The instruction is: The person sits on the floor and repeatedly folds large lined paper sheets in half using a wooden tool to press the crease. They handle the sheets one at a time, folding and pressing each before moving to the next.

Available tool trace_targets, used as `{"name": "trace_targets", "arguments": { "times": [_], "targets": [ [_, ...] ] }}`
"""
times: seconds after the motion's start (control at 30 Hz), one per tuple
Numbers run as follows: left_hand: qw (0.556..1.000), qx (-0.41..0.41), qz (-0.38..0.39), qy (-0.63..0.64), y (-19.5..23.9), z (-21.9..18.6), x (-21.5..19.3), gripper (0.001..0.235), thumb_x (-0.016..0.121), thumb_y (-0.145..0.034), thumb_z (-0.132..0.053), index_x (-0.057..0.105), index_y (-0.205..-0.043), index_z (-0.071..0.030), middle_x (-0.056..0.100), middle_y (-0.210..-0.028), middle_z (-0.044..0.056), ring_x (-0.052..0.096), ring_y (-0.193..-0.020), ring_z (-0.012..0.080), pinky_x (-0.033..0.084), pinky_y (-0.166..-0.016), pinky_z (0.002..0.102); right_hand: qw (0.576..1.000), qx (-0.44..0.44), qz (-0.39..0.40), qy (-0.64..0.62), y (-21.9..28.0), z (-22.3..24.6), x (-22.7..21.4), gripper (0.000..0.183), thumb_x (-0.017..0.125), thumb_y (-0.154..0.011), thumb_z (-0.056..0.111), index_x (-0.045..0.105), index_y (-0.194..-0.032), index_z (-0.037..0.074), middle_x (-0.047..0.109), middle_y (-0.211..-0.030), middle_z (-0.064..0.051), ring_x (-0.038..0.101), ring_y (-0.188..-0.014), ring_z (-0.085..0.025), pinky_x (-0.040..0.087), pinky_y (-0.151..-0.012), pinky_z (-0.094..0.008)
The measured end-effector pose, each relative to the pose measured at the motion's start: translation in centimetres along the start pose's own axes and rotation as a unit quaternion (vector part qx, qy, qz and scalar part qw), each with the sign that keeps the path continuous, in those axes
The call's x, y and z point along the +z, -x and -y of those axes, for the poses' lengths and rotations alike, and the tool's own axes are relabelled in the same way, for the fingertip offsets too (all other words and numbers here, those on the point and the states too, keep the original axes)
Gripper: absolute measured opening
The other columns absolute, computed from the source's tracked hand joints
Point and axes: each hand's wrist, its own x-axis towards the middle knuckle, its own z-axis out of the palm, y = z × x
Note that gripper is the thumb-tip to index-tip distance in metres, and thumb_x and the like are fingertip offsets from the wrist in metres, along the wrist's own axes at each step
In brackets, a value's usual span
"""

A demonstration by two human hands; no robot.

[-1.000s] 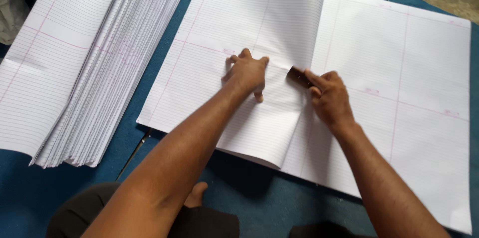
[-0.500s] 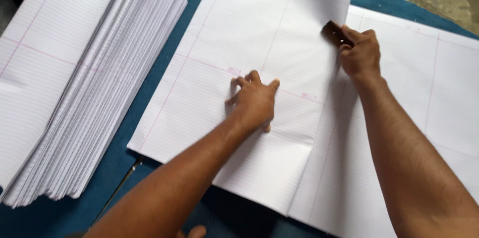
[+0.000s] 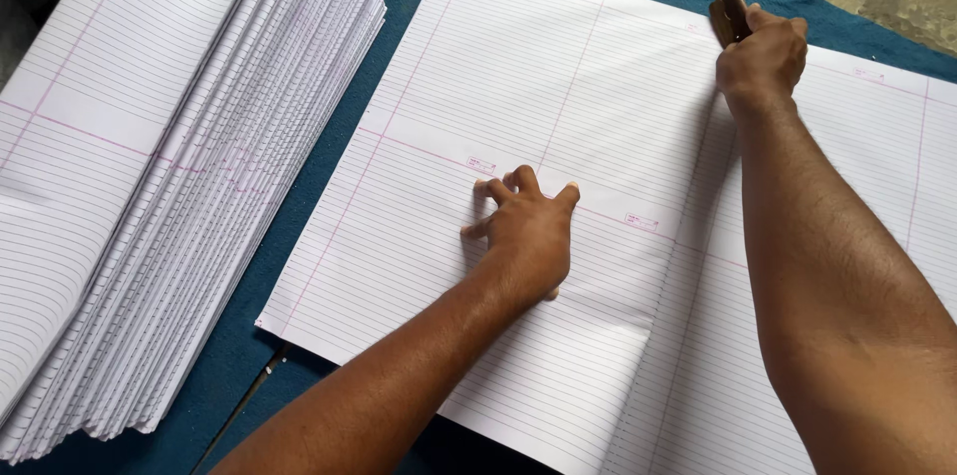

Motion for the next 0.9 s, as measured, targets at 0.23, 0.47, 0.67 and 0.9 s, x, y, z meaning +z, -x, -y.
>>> {"name": "trace_targets", "arguments": {
  "times": [0.23, 0.47, 0.67, 0.9],
  "targets": [
    [1.000, -0.002, -0.005, -0.004, 0.2, 0.0, 0.0, 0.108, 0.097, -0.066, -0.015, 0.033, -0.151, -0.032, 0.020, -0.153, 0.032, 0.023, -0.141, 0.0618, 0.052, -0.091, 0.074, 0.997, 0.007, 0.074, -0.001, 1.4, -0.1, -2.2, 0.052, 0.067, -0.092, 0.003, 0.061, -0.140, 0.023, 0.055, -0.135, -0.007, 0.062, -0.117, -0.021, 0.053, -0.100, -0.032],
    [0.999, -0.018, -0.022, 0.019, 0.2, -0.4, 0.3, 0.111, 0.099, -0.063, -0.014, 0.033, -0.151, -0.035, 0.018, -0.154, 0.030, 0.018, -0.142, 0.0630, 0.049, -0.093, 0.075, 0.985, -0.132, 0.112, 0.022, 6.4, -2.8, -4.2, 0.050, 0.073, -0.092, 0.008, 0.065, -0.140, 0.022, 0.060, -0.126, -0.012, 0.060, -0.118, -0.027, 0.047, -0.106, -0.035],
    [0.996, -0.031, -0.050, 0.059, 0.2, -0.2, 1.0, 0.121, 0.098, -0.061, -0.007, 0.028, -0.155, -0.039, 0.016, -0.158, 0.023, 0.017, -0.144, 0.0578, 0.044, -0.099, 0.079, 0.976, -0.161, 0.146, 0.024, 12.7, -3.3, -6.2, 0.050, 0.070, -0.094, 0.008, 0.064, -0.141, 0.022, 0.058, -0.121, -0.012, 0.060, -0.111, -0.027, 0.049, -0.103, -0.036],
    [0.992, -0.053, -0.058, 0.098, 1.0, -0.4, 0.8, 0.112, 0.098, -0.058, -0.005, 0.039, -0.149, -0.031, 0.020, -0.159, 0.017, 0.012, -0.150, 0.0508, 0.040, -0.109, 0.072, 0.969, -0.088, 0.231, -0.013, 21.4, -2.2, -9.9, 0.044, 0.060, -0.099, 0.013, 0.062, -0.141, 0.025, 0.055, -0.115, -0.007, 0.056, -0.097, -0.019, 0.056, -0.087, -0.031]
  ]
}}
